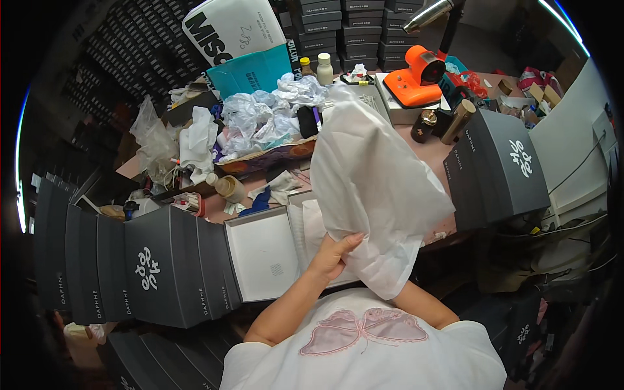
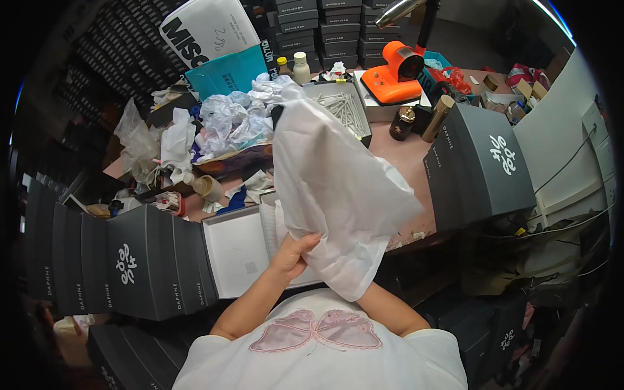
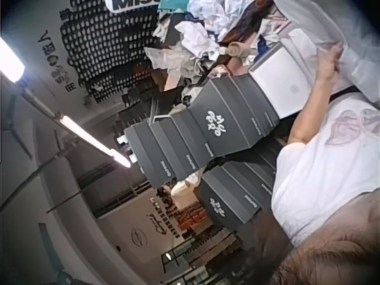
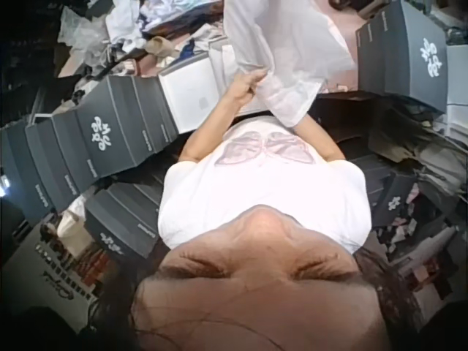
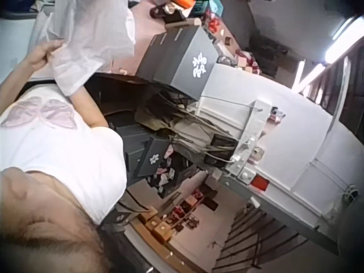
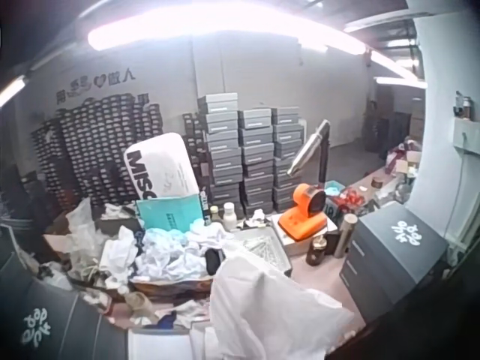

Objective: Inspecting and packing high-heeled shoes into branded boxes using tissue paper.

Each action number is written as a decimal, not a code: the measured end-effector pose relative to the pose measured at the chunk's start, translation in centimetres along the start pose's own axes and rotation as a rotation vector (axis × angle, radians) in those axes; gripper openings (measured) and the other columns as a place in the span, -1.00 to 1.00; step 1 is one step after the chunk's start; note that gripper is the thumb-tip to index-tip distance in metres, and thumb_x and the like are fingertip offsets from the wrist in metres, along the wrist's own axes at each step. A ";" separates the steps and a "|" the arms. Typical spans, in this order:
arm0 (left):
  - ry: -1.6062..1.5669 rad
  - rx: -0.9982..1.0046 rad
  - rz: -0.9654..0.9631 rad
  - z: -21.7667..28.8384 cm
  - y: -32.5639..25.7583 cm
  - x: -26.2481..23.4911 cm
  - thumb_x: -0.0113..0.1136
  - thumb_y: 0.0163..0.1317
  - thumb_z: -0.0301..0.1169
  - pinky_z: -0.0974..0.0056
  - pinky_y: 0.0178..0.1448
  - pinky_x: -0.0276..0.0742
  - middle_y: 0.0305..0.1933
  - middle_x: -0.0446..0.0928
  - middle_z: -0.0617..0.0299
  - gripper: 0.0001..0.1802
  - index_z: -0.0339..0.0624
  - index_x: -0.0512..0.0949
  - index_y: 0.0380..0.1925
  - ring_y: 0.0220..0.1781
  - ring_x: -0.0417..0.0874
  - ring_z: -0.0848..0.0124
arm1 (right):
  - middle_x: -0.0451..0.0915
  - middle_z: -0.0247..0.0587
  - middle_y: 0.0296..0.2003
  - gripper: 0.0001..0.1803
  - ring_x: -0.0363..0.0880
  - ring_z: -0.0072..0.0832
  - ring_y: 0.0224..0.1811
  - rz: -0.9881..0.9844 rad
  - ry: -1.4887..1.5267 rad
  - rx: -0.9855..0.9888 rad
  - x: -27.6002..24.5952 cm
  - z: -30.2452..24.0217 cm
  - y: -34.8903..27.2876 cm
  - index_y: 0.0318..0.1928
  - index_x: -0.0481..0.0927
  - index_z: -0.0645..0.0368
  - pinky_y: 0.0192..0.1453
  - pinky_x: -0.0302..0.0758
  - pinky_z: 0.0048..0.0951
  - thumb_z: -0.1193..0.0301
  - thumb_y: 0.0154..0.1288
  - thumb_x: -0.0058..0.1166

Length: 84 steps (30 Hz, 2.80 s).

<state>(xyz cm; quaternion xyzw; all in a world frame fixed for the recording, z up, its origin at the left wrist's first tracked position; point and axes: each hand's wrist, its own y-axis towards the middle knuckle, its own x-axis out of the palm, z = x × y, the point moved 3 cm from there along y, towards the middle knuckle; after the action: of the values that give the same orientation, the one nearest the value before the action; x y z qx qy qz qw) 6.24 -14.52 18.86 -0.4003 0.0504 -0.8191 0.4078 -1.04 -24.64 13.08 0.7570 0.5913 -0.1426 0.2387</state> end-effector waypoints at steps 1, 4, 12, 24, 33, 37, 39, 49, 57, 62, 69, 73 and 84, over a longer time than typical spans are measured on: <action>-0.020 0.097 0.017 0.9 0.5 -0.7 0.38 0.06 -0.40 0.23 0.26 0.39 0.15 0.43 0.19 -0.26 -0.21 0.27 0.24 0.17 0.46 0.35 | 0.44 0.07 0.15 -0.49 0.44 -0.06 0.19 -0.062 -0.060 -0.020 0.2 0.4 0.0 0.22 0.39 0.20 0.28 0.39 -0.22 0.28 0.30 0.05; 0.129 0.306 0.103 5.1 0.8 -7.2 0.36 0.01 -0.50 0.31 0.18 0.42 0.06 0.50 0.24 -0.32 -0.27 0.35 0.19 0.08 0.51 0.46 | 0.53 0.11 0.03 -0.61 0.47 -0.06 0.16 -0.259 -0.143 -0.193 -4.1 -1.3 -1.6 0.11 0.53 0.26 0.29 0.37 -0.22 0.43 0.28 0.08; 0.479 0.450 -0.042 11.8 -0.4 -6.9 0.20 0.09 -0.53 0.40 0.09 0.44 -0.03 0.58 0.28 -0.53 -0.31 0.48 0.07 -0.03 0.56 0.50 | 0.25 0.00 0.31 0.03 0.27 -0.20 0.34 -0.255 1.324 0.324 -9.4 -1.2 3.1 0.42 0.01 0.23 0.38 0.29 -0.15 -0.10 0.16 0.21; 0.176 0.332 0.064 -4.4 2.8 -0.1 -0.04 0.41 -0.45 0.34 0.33 0.27 0.25 0.38 0.14 -0.53 -0.37 0.23 0.27 0.27 0.35 0.39 | 0.42 -0.17 0.20 -0.07 0.41 -0.30 0.26 -0.071 1.427 0.581 -6.0 4.2 -2.2 0.32 0.22 0.21 0.33 0.39 -0.20 0.09 0.03 0.41; 1.181 0.752 0.162 -2.7 1.8 0.4 0.09 0.23 -0.54 0.22 0.22 0.37 0.16 0.36 -0.03 -0.62 -0.34 0.47 0.07 0.18 0.42 0.11 | 0.51 -0.09 0.11 -0.30 0.51 -0.26 0.16 -0.139 1.356 0.785 -7.0 5.4 -3.0 0.25 0.33 0.27 0.30 0.43 -0.22 0.53 0.04 0.24; 1.067 0.667 0.381 -2.3 -5.4 -3.7 0.26 0.19 -0.35 0.21 -0.01 0.49 0.00 0.47 -0.02 -0.68 -0.34 0.54 -0.13 -0.06 0.54 0.21 | 0.49 -0.06 0.10 -0.15 0.52 -0.19 0.13 -0.120 1.143 0.510 -10.4 3.8 -0.4 0.24 0.33 0.30 0.28 0.45 -0.22 0.47 -0.21 0.28; 0.819 0.203 0.520 -5.9 -8.7 -10.5 0.20 0.27 -0.23 0.30 -0.29 0.52 -0.28 0.56 0.10 -0.67 -0.35 0.57 -0.24 -0.38 0.58 0.38 | 0.50 -0.02 0.09 -0.14 0.54 -0.15 0.10 -0.107 1.265 0.550 -12.0 3.8 0.2 0.24 0.31 0.32 0.25 0.49 -0.16 0.45 -0.21 0.27; 0.311 -0.124 0.761 -12.6 -8.4 -20.7 0.06 0.36 -0.09 0.44 -0.61 0.31 -0.61 0.46 0.30 -0.56 -0.25 0.52 -0.51 -0.67 0.41 0.55 | 0.54 0.07 0.00 -0.29 0.59 -0.09 0.01 -0.056 1.237 0.696 -12.5 7.1 -0.4 0.18 0.32 0.38 0.17 0.56 -0.10 0.55 -0.09 0.20; 0.953 0.695 0.797 -8.2 -10.9 -12.0 0.00 0.41 -0.33 0.34 -0.17 0.51 -0.26 0.61 -0.02 -0.68 -0.42 0.58 -0.16 -0.29 0.65 0.25 | 0.52 -0.01 0.05 -0.26 0.55 -0.18 0.08 -0.039 1.306 0.834 -14.1 8.2 -2.9 0.20 0.34 0.33 0.25 0.49 -0.18 0.51 -0.08 0.28; 1.447 0.748 0.272 -7.7 -10.4 -10.5 0.29 0.13 -0.33 -0.11 0.36 0.18 0.26 0.35 -0.18 -0.65 -0.24 0.64 -0.09 0.31 0.31 -0.13 | 0.52 -0.04 0.05 -0.27 0.54 -0.19 0.09 0.010 1.272 0.855 -15.0 9.8 -4.7 0.20 0.35 0.34 0.26 0.48 -0.19 0.50 -0.07 0.28; 1.763 0.760 0.139 -5.2 -9.2 -6.5 0.32 0.05 -0.07 -0.13 0.30 0.18 0.20 0.43 0.04 -0.64 -0.10 0.67 -0.30 0.23 0.39 0.14 | 0.51 -0.11 0.06 -0.28 0.53 -0.27 0.07 0.021 0.916 0.794 -18.1 11.1 -3.2 0.18 0.39 0.32 0.21 0.47 -0.27 0.47 -0.06 0.34; 1.970 0.538 -0.077 -6.3 -4.8 -3.7 0.27 0.03 0.02 -0.15 0.12 0.24 -0.08 0.56 0.28 -0.63 -0.05 0.65 -0.43 -0.05 0.54 0.31 | 0.54 -0.08 0.03 -0.28 0.51 -0.32 0.05 -0.085 0.406 0.767 -18.1 13.5 0.9 0.19 0.37 0.38 0.16 0.45 -0.34 0.39 0.01 0.34; 1.424 0.534 0.181 -3.4 -6.2 -5.4 0.48 -0.13 -0.16 -0.18 0.45 -0.07 0.45 -0.09 -0.36 0.12 -0.20 0.03 0.39 0.48 -0.01 -0.20 | 0.25 0.23 0.27 0.09 0.28 0.14 0.28 -0.220 -0.677 0.484 -9.8 15.2 4.4 0.44 0.02 0.05 0.21 0.28 0.19 0.25 -0.08 0.40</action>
<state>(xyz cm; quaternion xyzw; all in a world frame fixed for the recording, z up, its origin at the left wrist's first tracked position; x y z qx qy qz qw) 1.90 -7.47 15.82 0.3420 0.1341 -0.8271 0.4253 1.62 -41.64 5.98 0.6340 0.5065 -0.5421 0.2181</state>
